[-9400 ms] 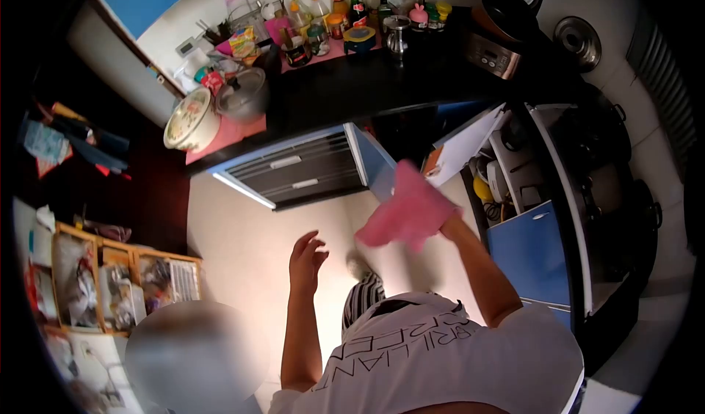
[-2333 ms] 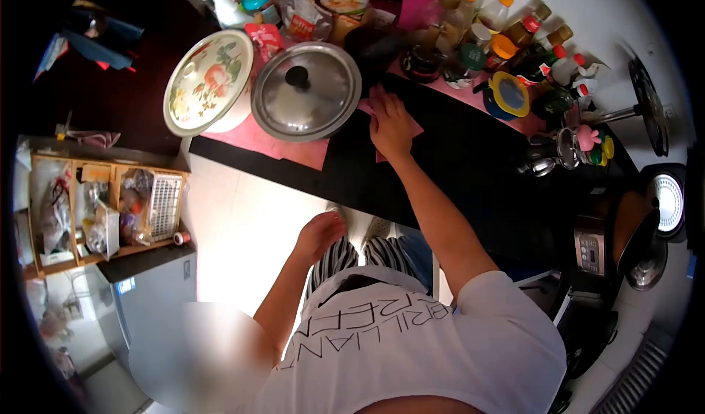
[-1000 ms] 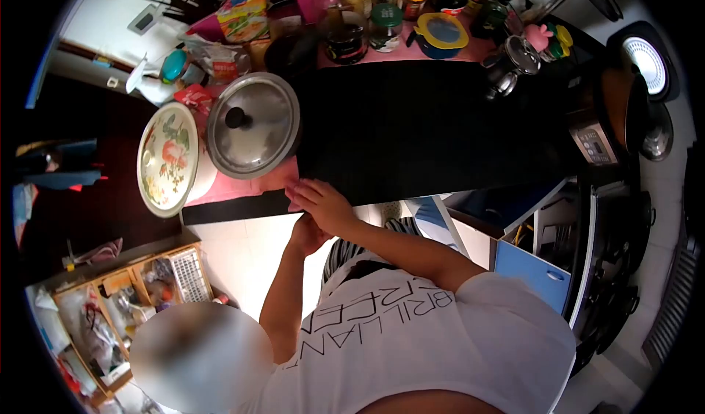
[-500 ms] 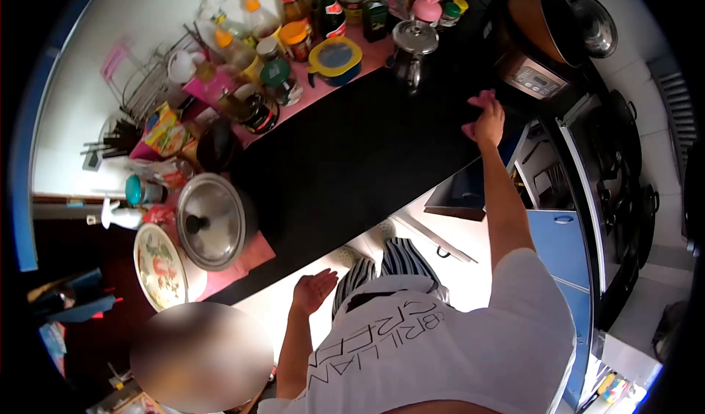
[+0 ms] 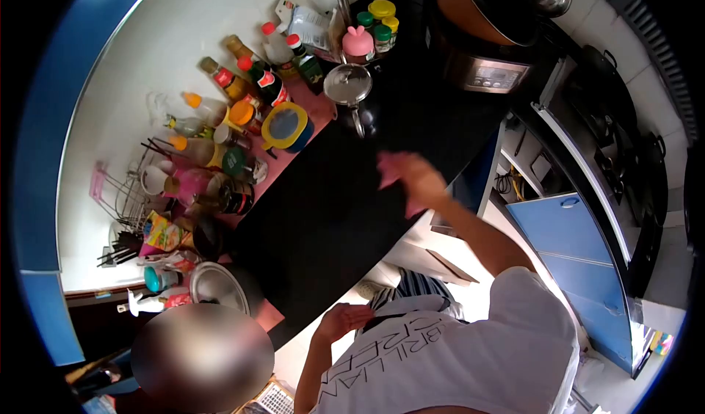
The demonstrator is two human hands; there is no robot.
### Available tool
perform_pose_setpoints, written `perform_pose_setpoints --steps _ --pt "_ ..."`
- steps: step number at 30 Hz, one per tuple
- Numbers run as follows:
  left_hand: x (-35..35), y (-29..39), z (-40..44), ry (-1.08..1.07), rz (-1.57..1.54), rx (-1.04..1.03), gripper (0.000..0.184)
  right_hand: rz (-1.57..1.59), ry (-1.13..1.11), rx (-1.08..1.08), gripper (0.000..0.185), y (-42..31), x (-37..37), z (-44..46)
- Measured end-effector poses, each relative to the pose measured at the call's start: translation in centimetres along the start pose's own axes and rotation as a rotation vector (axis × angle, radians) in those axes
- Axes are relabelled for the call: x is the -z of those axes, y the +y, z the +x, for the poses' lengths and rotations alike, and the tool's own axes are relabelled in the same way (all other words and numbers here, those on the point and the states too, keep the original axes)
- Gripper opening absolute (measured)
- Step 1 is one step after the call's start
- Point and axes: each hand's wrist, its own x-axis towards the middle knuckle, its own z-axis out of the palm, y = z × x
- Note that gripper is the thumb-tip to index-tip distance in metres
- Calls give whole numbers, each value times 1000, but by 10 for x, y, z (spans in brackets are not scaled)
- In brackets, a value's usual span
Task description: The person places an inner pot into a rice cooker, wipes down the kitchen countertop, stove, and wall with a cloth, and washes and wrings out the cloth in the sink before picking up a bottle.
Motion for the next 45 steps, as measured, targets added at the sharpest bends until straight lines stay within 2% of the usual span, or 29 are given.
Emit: perform_pose_setpoints --steps 1,2,3,4,5,6,7,8,10,13,15,16,19,27,32,35,38,40,41,43,44,45 --pt "-15 12 4 4 5 -7 43 -41 101 -50 43 29 24 4" --pt "-39 31 7 7 110 -134 41 -82 168 -39 37 79 27 6" --pt "-66 58 13 15 219 -262 39 -346 402 -296 35 134 31 14" --pt "-90 83 19 -10 189 -343 37 -498 397 -485 36 131 29 28" --pt "-116 112 27 -35 159 -425 36 -494 396 -483 36 132 21 42" --pt "-146 142 43 202 396 -496 37 -589 445 -531 36 133 10 55" --pt "-160 167 60 260 443 -651 37 -684 496 -580 37 133 0 67" --pt "-175 193 76 248 402 -763 39 -682 409 -615 38 130 -9 77" --pt "-206 237 104 385 543 -875 41 -546 398 -541 42 115 -12 92" --pt "-215 272 143 482 679 -870 31 -517 407 -526 43 116 -16 97" --pt "-223 282 150 465 618 -719 24 -520 394 -504 43 118 -15 99" --pt "-224 278 152 416 631 -796 26 -518 399 -507 43 120 -15 102" --pt "-201 277 166 457 585 -904 26 -489 339 -498 43 126 -17 115" --pt "-186 254 117 576 505 -910 22 -460 311 -487 42 140 -36 164" --pt "-163 234 92 555 483 -951 26 -442 308 -452 45 143 -39 163" --pt "-155 227 82 569 473 -968 25 -338 313 -344 46 134 -40 152" --pt "-158 225 75 594 448 -1022 27 -230 188 -235 44 107 -52 123" --pt "-159 227 69 587 462 -1039 28 -38 221 -66 38 90 -45 108" --pt "-159 228 65 580 478 -1050 28 -40 220 -59 38 91 -42 110" --pt "-162 232 60 594 481 -1064 29 283 243 -86 33 97 -37 116" --pt "-163 233 58 608 490 -1073 29 231 384 -97 31 94 -30 127" --pt "-164 236 56 609 486 -1075 29 203 410 -89 31 102 -33 142"
